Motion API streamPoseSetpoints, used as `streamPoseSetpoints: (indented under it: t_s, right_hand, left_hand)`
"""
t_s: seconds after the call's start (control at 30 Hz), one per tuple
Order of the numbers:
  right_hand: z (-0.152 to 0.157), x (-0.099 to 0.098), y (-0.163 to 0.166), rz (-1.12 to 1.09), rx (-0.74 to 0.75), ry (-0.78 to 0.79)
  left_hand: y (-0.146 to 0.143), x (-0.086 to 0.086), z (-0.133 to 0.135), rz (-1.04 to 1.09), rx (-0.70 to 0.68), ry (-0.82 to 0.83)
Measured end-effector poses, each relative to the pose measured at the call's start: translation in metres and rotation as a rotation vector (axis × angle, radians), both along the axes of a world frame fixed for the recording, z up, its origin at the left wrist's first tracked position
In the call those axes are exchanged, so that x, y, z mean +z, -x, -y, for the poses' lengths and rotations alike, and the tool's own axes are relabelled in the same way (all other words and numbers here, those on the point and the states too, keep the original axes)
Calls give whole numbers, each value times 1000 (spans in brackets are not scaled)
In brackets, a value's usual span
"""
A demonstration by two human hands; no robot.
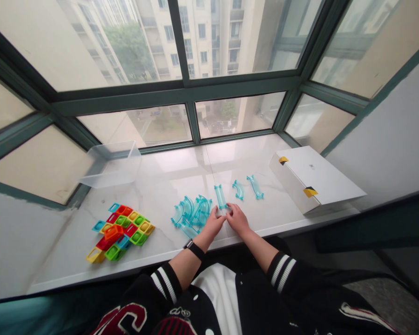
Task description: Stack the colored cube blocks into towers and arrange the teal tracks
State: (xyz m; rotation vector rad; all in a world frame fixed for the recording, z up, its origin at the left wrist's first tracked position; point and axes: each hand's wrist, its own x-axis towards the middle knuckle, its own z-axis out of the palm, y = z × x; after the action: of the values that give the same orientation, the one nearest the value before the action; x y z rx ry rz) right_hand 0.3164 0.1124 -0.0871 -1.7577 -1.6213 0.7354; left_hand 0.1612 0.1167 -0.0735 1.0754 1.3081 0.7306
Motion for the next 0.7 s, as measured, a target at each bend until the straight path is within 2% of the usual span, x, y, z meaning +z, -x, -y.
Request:
streamPoseSetpoints:
  t_s: [0.43, 0.7]
  right_hand:
    - [-19, -7, 2, 84, 53, -31]
    - [-16, -10, 2, 129, 28, -38]
  left_hand:
    - [-18, 7, -15, 38, 54, 69]
    - [-22, -3, -20, -28, 83, 7]
